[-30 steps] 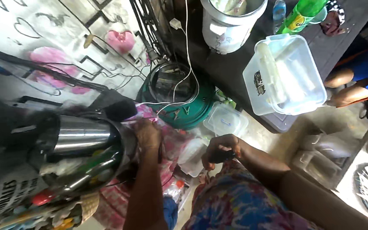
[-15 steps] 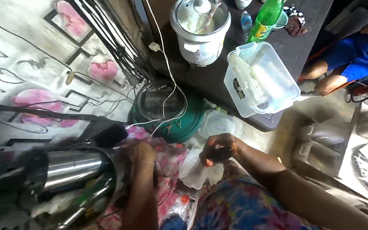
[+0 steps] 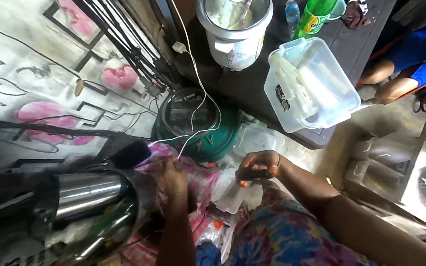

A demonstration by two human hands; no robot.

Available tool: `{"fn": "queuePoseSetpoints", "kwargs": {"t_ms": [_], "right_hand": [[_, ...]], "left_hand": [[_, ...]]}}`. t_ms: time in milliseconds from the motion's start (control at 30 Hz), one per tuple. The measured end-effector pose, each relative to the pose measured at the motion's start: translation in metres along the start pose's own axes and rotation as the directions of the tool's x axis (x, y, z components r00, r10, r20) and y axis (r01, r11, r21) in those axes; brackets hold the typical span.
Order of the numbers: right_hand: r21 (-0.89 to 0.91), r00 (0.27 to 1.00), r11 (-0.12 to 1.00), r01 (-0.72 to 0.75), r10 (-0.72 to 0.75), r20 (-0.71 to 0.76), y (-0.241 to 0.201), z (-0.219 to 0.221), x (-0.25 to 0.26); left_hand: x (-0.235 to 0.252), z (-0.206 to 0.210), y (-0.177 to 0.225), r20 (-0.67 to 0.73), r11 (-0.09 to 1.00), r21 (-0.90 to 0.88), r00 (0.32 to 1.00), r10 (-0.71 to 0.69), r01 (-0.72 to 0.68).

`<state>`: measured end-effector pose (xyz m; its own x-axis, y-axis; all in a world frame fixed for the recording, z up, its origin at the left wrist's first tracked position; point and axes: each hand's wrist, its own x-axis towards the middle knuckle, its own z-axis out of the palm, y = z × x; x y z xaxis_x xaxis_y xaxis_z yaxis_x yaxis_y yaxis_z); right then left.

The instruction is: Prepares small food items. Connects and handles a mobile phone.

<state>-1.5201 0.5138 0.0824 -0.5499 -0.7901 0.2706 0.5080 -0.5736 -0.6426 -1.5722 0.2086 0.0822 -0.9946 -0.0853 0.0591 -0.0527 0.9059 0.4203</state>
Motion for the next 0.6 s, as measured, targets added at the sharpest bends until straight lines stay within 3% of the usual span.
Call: {"fn": "queuePoseSetpoints", "kwargs": {"t_ms": [67, 133, 200, 267, 333, 433, 533, 600], "right_hand": [[-0.010, 1.000, 1.000, 0.000, 0.000, -0.001, -0.001, 0.000, -0.001], [-0.026, 1.000, 1.000, 0.002, -0.002, 0.007, -0.001, -0.002, -0.002], [-0.016, 1.000, 1.000, -0.011, 0.011, -0.003, 0.001, -0.003, -0.005], [-0.030, 0.999, 0.999, -0.045, 0.044, -0.021, 0.005, -0.005, -0.007], [-0.040, 0.996, 0.995, -0.088, 0.087, -0.035, 0.009, -0.006, -0.008], [0.007, 0.988, 0.990, -0.139, 0.139, -0.063, 0.017, -0.004, -0.010], [0.004, 0.989, 0.991, -0.137, 0.137, -0.058, 0.021, -0.005, -0.013], [0.024, 0.992, 0.993, -0.118, 0.119, -0.047, 0.022, -0.005, -0.017]], "left_hand": [[0.001, -0.015, 0.015, 0.085, 0.993, -0.103, 0.995, -0.046, 0.055], [0.004, -0.029, 0.029, 0.243, 0.925, -0.262, 0.946, -0.214, 0.276], [0.003, -0.037, 0.038, 0.418, 0.677, -0.498, 0.833, -0.361, 0.543], [0.000, -0.041, 0.038, 0.540, 0.412, -0.623, 0.747, -0.388, 0.665], [-0.009, -0.043, 0.044, 0.680, 0.249, -0.635, 0.682, -0.268, 0.731], [-0.040, -0.043, 0.081, 0.747, 0.160, -0.656, 0.665, -0.005, 0.738], [-0.061, -0.050, 0.119, 0.690, 0.099, -0.722, 0.703, 0.173, 0.685], [-0.070, -0.054, 0.132, 0.582, 0.118, -0.812, 0.774, 0.249, 0.572]]}}
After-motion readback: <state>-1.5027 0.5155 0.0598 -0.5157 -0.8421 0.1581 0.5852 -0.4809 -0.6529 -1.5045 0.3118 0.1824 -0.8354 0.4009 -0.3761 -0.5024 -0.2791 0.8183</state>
